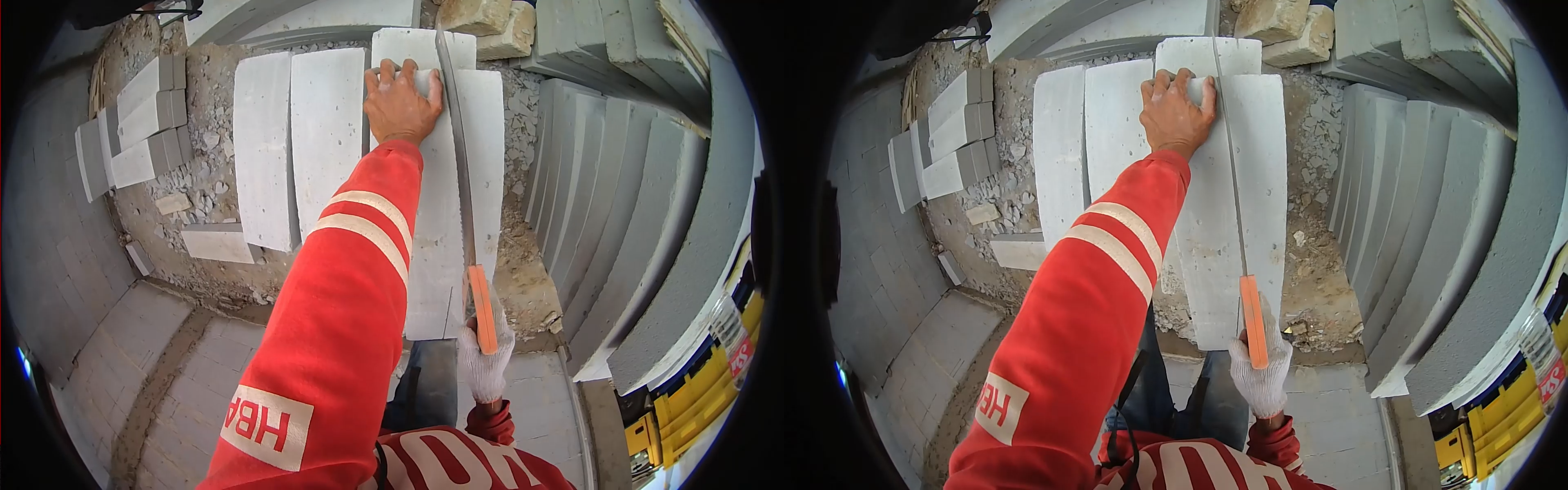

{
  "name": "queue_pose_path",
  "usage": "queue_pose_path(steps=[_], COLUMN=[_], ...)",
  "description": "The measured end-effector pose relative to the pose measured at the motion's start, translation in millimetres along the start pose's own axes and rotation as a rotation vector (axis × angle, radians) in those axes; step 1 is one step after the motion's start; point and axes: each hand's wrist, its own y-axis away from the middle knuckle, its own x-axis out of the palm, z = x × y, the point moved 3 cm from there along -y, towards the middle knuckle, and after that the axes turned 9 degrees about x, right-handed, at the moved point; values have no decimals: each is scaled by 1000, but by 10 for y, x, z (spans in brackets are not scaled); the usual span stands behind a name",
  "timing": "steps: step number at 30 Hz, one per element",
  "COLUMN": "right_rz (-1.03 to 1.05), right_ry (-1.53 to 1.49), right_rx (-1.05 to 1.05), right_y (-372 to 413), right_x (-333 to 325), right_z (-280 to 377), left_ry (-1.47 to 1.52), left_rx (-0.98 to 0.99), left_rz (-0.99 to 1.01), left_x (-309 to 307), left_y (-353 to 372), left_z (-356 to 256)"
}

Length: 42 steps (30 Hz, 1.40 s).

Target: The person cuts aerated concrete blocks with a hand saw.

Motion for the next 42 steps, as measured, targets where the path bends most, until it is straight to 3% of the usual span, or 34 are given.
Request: queue_pose_path(steps=[3, 5, 7, 9, 12, 14, 15, 17, 20, 21, 24, 25, 28, 31, 34, 39, 42], right_rz=[24, 8, 32, -50, -36, -2, 3, -23, -108, -12, -29, 1, -10, -6, -81, -24, -1], right_ry=[-42, -53, -84, -75, 112, 117, 72, 3, -48, -75, 113, 47, 96, 73, -45, 55, 106], right_rx=[-195, -208, -185, 9, 29, -86, -45, -177, -185, -93, -119, -15, -20, -278, -242, -22, 2], right_y=[-770, -882, -689, -182, 263, 136, -79, -681, -785, -747, 19, 286, 285, -580, -923, 172, 240], right_x=[348, 425, 350, 123, -27, 21, 125, 407, 500, 398, 88, 41, 6, 283, 506, 78, 8], right_z=[209, 294, 168, 10, -333, -324, -272, -23, 303, 58, -232, -371, -337, -63, 183, -376, -280], left_ry=[4, -12, -36, -16, -43, -32, -65, -37, -18, -18, 8, 7, 1, -4, -26, -18, -31], left_rx=[3, -13, 46, 32, 13, 102, 56, 52, 55, 36, 23, 5, -12, 17, 35, 4, 23], left_rz=[18, 35, -60, -45, -41, 103, -62, -81, -97, -67, -37, 1, 0, -12, -30, 31, -21], left_x=[-5, 26, 53, 103, 186, 236, 83, 98, 69, 47, 29, 10, 15, 68, 89, 51, 59], left_y=[-27, -53, -2, 5, 15, -28, 27, 24, -86, -44, -41, 6, -42, -15, -44, -15, 12], left_z=[-38, 7, 18, 14, 108, 134, 20, 24, 26, 49, -18, -26, 14, 0, 2, 5, 10])
